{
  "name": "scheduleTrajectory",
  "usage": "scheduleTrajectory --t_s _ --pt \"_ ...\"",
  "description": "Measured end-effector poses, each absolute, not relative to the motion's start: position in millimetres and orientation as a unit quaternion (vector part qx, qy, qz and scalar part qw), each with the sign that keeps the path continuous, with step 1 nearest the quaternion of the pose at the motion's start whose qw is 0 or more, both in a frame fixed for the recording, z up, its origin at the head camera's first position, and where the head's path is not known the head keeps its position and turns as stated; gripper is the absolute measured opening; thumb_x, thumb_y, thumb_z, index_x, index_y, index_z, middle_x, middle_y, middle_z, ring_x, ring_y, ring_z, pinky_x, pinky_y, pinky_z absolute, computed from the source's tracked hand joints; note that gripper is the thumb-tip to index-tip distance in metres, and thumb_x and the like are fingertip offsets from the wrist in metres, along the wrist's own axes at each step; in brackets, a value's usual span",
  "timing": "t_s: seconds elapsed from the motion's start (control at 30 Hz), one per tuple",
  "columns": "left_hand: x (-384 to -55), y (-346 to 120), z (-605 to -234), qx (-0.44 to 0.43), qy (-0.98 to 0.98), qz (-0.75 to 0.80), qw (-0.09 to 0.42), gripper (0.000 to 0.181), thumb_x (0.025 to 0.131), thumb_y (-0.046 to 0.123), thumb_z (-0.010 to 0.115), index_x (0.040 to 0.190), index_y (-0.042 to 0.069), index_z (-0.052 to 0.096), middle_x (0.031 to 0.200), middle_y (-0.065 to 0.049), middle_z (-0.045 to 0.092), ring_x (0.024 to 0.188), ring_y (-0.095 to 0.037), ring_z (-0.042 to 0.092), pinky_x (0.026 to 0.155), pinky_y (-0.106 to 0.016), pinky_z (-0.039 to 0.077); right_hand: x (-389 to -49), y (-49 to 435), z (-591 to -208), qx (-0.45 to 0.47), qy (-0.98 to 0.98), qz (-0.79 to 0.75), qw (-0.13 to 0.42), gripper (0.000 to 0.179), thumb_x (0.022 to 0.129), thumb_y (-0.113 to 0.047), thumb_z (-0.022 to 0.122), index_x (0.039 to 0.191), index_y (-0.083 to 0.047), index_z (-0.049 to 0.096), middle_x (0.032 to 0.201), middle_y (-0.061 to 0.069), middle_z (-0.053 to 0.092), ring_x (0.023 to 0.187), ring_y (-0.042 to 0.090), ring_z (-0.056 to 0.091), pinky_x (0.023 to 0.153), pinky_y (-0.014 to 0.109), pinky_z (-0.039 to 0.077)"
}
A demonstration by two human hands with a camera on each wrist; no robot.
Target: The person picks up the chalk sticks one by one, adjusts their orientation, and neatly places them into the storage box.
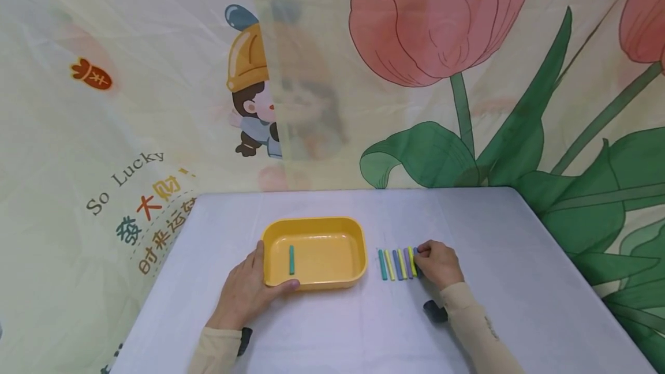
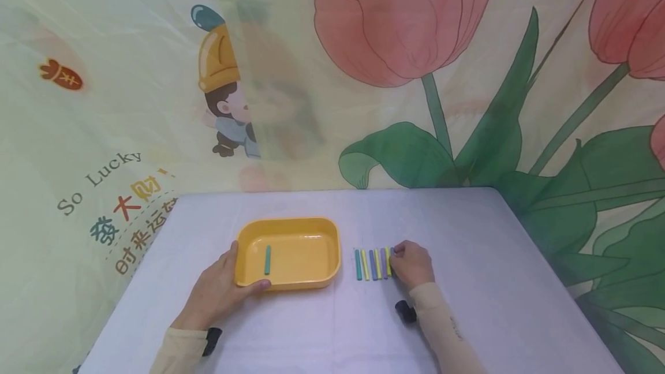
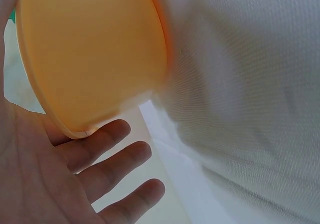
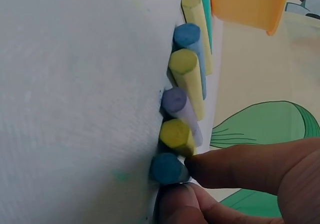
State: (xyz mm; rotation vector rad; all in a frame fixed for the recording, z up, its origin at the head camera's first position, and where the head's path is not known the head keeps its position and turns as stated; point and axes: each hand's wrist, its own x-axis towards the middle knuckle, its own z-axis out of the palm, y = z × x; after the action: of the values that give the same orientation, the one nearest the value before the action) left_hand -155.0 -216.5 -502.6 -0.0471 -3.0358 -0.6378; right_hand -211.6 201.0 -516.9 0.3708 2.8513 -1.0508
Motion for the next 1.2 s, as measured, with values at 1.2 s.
scheduleTrajectory --t_s 1.2 --pt "-154.7 -216.2 -501.0 -0.011 -0.979 -0.204 0.02 0.136 0.072 0.086 0.063 0.158 -0.008 0.016 0.152 -0.03 0.04 0.132 -0.045 0.049 0.109 -0.057 0.041 -217.6 205.5 -513.2 0.123 0.925 -0.358 0.035 0.027 0.083 -0.016 0.077 0.102 0.002 0.073 0.091 0.01 0.07 0.081 0.023 0.06 0.063 0.032 0.052"
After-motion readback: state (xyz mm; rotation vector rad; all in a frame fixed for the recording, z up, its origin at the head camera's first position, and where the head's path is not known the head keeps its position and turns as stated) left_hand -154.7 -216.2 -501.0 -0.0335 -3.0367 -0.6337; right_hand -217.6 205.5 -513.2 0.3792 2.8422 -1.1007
